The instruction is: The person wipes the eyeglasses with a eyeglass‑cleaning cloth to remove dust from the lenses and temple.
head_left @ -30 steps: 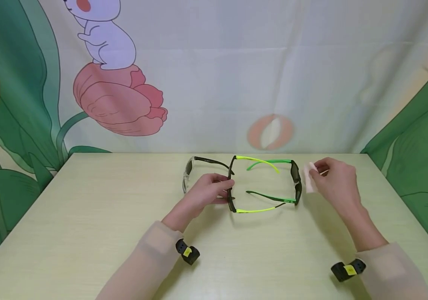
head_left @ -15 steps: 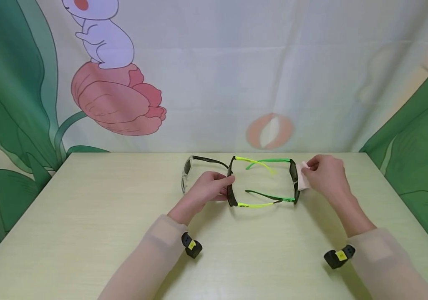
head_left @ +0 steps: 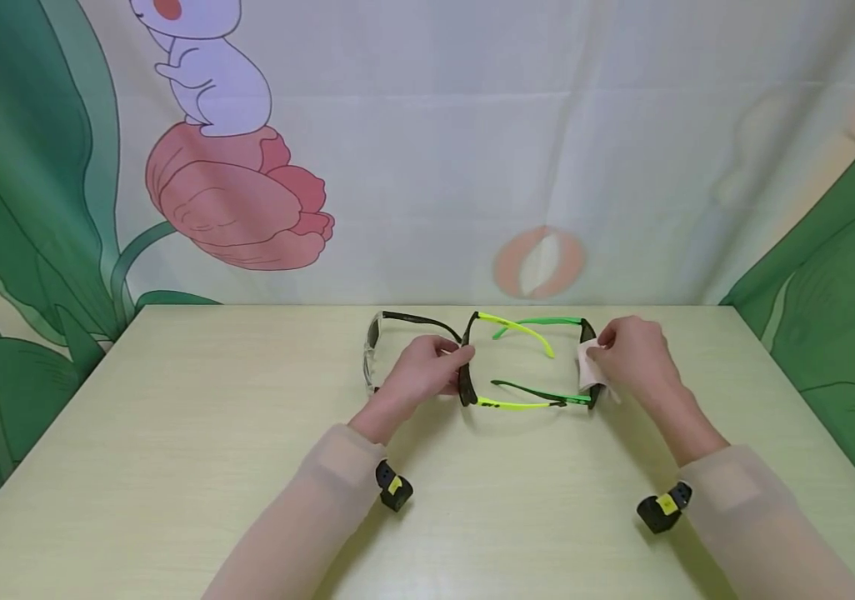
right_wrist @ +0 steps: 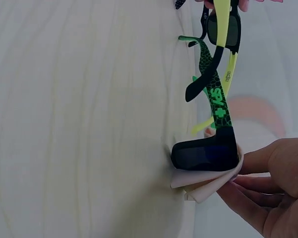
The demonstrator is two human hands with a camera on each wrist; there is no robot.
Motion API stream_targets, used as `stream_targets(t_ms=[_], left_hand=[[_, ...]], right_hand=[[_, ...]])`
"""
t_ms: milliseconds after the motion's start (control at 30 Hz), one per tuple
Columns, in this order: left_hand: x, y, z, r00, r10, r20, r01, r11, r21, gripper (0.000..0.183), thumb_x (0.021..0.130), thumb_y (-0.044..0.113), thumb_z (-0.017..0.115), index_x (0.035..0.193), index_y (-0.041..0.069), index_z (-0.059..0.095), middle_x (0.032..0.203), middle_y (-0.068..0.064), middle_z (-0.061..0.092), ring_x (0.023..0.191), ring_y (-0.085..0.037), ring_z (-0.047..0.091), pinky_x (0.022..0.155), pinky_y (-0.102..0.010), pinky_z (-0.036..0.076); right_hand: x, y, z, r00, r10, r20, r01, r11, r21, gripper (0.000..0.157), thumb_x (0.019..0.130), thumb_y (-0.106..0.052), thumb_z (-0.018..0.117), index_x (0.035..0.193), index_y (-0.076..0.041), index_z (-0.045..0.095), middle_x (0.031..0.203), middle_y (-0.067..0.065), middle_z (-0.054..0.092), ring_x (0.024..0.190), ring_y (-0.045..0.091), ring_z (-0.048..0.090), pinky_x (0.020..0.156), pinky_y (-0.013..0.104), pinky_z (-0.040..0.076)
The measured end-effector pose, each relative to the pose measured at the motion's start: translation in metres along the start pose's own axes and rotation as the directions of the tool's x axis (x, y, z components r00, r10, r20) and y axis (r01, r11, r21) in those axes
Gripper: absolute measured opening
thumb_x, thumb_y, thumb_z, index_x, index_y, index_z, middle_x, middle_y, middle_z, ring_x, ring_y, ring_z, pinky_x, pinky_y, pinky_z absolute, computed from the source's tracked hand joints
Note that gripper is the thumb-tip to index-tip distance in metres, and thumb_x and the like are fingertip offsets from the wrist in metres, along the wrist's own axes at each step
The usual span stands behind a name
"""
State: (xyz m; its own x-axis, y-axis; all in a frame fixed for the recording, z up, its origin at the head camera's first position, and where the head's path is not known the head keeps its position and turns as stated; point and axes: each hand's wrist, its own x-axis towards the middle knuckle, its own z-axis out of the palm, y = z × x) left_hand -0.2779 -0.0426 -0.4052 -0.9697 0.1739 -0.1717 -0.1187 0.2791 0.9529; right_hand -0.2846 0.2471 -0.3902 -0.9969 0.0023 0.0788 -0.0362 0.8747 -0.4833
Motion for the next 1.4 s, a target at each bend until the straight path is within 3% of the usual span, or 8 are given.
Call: stream_targets(t_ms=[200,300,400,500,700,867,1200,1400], left_hand=[[0.002,-0.001,0.005,0.996,0.07,-0.049,-0.06,0.982,0.176,0.044,0.103,0.03,0.063,0.13,-0.005,0.06,0.1,-0.012,0.071,0.077,-0.021,0.074,0.08,-0.034,0.06],[0.003,-0.001,0.008,0.99,0.118,-0.074,-0.092,0.955,0.282,0.043,0.102,0.031,0.063,0.129,-0.003,0.062,0.101,-0.01,0.072,0.079,-0.02,0.071,0.079,-0.035,0.057],[0.004,-0.002,0.01,0.986,0.146,-0.087,-0.109,0.936,0.334,0.041,0.102,0.03,0.063,0.129,-0.002,0.063,0.102,-0.011,0.071,0.084,-0.021,0.068,0.079,-0.037,0.056],[0.005,-0.001,0.013,0.985,0.146,-0.093,-0.105,0.932,0.346,0.039,0.102,0.028,0.063,0.129,-0.001,0.063,0.103,-0.011,0.071,0.086,-0.022,0.067,0.079,-0.038,0.056],[0.008,0.001,0.017,0.985,0.15,-0.081,-0.11,0.925,0.365,0.035,0.102,0.023,0.063,0.128,0.0,0.062,0.101,-0.01,0.072,0.085,-0.022,0.068,0.079,-0.038,0.057],[0.01,0.0,0.019,0.988,0.135,-0.068,-0.101,0.924,0.37,0.032,0.103,0.018,0.064,0.129,0.0,0.061,0.099,-0.009,0.071,0.084,-0.021,0.067,0.078,-0.037,0.057],[0.01,0.0,0.017,0.989,0.132,-0.073,-0.097,0.929,0.356,0.033,0.101,0.018,0.067,0.128,0.0,0.061,0.1,-0.007,0.069,0.08,-0.019,0.065,0.072,-0.033,0.056],[0.007,0.002,0.015,0.981,0.179,-0.08,-0.14,0.926,0.351,0.032,0.101,0.02,0.066,0.127,0.002,0.063,0.106,-0.009,0.066,0.094,-0.023,0.064,0.082,-0.037,0.055]], right_hand=[[0.001,0.0,0.002,0.999,0.012,0.03,-0.011,0.999,-0.035,0.031,0.095,-0.015,0.069,0.109,0.013,0.069,0.107,0.027,0.07,0.09,0.035,0.065,0.075,0.044,0.056],[0.001,-0.001,0.001,0.999,0.02,0.04,-0.019,0.999,-0.043,0.024,0.095,-0.013,0.067,0.099,0.01,0.07,0.092,0.021,0.069,0.077,0.028,0.06,0.064,0.036,0.052],[0.0,0.0,0.0,0.998,0.027,0.048,-0.026,0.999,-0.028,0.023,0.095,-0.009,0.062,0.074,0.001,0.062,0.065,0.006,0.049,0.058,0.018,0.043,0.05,0.028,0.037],[0.001,0.005,-0.002,0.998,0.033,0.049,-0.033,0.999,-0.014,0.031,0.093,-0.005,0.059,0.063,-0.007,0.05,0.059,-0.001,0.032,0.054,0.013,0.03,0.048,0.026,0.027],[0.003,0.016,-0.007,0.996,0.077,0.042,-0.077,0.997,-0.013,0.016,0.093,-0.008,0.061,0.085,0.005,0.067,0.077,0.012,0.06,0.063,0.021,0.05,0.05,0.028,0.04],[0.003,0.023,-0.012,0.995,0.091,0.043,-0.091,0.996,-0.005,0.017,0.093,-0.008,0.06,0.087,0.006,0.067,0.078,0.013,0.06,0.064,0.022,0.051,0.051,0.028,0.041],[-0.004,0.028,-0.016,0.995,0.099,0.013,-0.099,0.995,0.025,0.034,0.094,-0.013,0.063,0.111,0.015,0.068,0.107,0.03,0.068,0.086,0.035,0.064,0.062,0.033,0.055],[-0.009,0.027,-0.019,0.997,0.082,-0.008,-0.082,0.996,0.048,0.034,0.092,-0.014,0.062,0.111,0.014,0.068,0.106,0.028,0.069,0.086,0.035,0.065,0.06,0.033,0.054]])
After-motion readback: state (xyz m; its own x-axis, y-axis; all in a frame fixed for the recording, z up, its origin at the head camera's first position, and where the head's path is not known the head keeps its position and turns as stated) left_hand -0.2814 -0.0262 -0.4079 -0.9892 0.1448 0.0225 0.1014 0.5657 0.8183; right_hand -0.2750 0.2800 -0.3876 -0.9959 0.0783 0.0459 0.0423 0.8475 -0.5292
